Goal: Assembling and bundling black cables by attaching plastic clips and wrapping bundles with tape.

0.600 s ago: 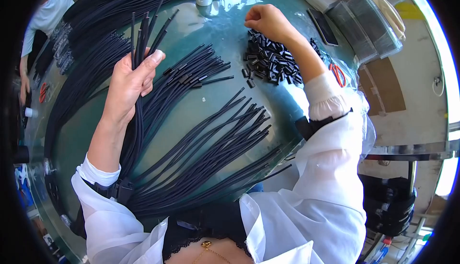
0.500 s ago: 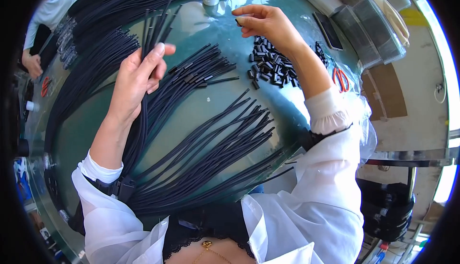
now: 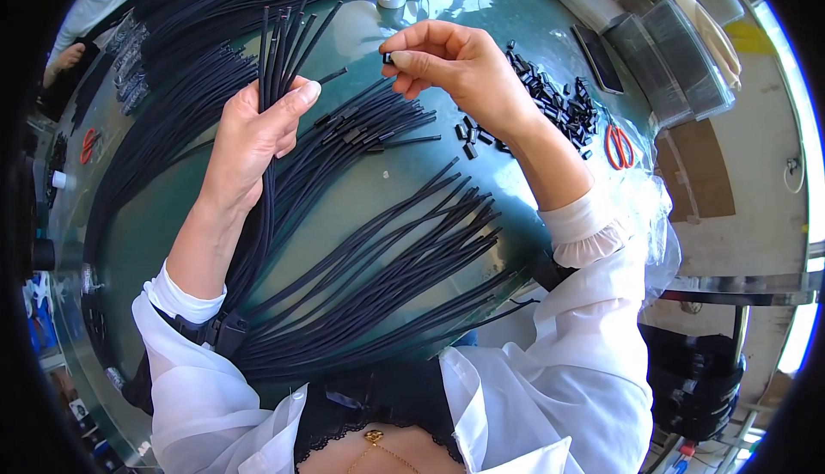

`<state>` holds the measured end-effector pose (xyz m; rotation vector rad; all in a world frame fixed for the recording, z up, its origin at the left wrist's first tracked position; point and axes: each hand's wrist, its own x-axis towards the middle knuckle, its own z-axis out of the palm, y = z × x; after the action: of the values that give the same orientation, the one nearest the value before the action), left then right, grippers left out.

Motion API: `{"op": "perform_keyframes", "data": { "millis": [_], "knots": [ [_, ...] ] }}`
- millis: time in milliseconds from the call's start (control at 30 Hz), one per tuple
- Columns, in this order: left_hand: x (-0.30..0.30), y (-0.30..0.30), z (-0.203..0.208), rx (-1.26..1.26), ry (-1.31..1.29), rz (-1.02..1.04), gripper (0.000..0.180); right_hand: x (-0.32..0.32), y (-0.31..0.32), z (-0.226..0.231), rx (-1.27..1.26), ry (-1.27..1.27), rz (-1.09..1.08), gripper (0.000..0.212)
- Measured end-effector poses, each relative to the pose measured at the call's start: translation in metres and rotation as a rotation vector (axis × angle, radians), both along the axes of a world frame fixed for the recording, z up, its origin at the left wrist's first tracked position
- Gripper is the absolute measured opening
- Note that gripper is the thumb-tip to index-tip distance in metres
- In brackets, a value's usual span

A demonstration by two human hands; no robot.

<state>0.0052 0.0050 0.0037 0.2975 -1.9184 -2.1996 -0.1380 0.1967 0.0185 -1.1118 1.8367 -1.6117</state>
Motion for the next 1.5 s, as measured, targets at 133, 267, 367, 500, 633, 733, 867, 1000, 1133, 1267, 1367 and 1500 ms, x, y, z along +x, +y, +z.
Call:
{"op": "perform_keyframes", "data": {
  "millis": [133, 267, 367, 500, 633, 733, 867, 1000, 1133, 1267, 1367, 1500],
  "knots": [
    [-0.001, 0.003, -0.002, -0.023, 0.032, -0.005, 0.014, 0.012, -0.003, 0.006, 0.047, 0.060, 0.003, 0.019],
    [0.000, 0.005, -0.002, -0.027, 0.050, -0.018, 0.013, 0.018, -0.008, 0.005, 0.043, 0.145, 0.021, 0.019],
    [0.000, 0.003, -0.001, -0.002, 0.027, -0.028, 0.014, 0.021, -0.010, 0.003, 0.112, 0.165, -0.064, 0.017],
    [-0.002, 0.005, -0.001, 0.046, -0.013, -0.052, 0.016, 0.027, -0.013, 0.004, 0.015, -0.068, -0.116, 0.013],
    [-0.002, 0.006, -0.002, 0.032, 0.009, -0.062, 0.016, 0.033, -0.022, -0.005, -0.121, -0.289, -0.085, 0.012],
    [-0.001, 0.006, -0.004, 0.032, 0.036, -0.079, 0.014, 0.039, -0.028, -0.008, -0.176, -0.397, -0.072, 0.012],
    [-0.002, 0.006, -0.007, -0.036, 0.048, -0.034, 0.017, 0.040, -0.029, -0.014, -0.206, -0.390, -0.107, 0.013],
    [-0.001, 0.006, -0.004, -0.072, -0.003, -0.063, 0.016, 0.034, -0.022, -0.009, -0.116, -0.093, -0.131, 0.012],
    [0.001, 0.013, 0.000, -0.196, 0.093, -0.091, 0.016, 0.035, -0.017, -0.005, 0.002, -0.048, -0.008, 0.013],
    [0.002, 0.010, 0.000, 0.119, -0.016, -0.181, 0.016, 0.044, -0.023, -0.011, -0.046, -0.219, 0.044, 0.015],
    [0.002, 0.008, -0.001, -0.083, -0.047, -0.139, 0.017, 0.046, -0.023, -0.009, -0.072, -0.386, 0.032, 0.017],
    [-0.002, 0.000, -0.004, -0.378, -0.089, -0.138, 0.019, 0.039, -0.015, -0.004, 0.158, 0.066, -0.114, 0.018]
  ]
}}
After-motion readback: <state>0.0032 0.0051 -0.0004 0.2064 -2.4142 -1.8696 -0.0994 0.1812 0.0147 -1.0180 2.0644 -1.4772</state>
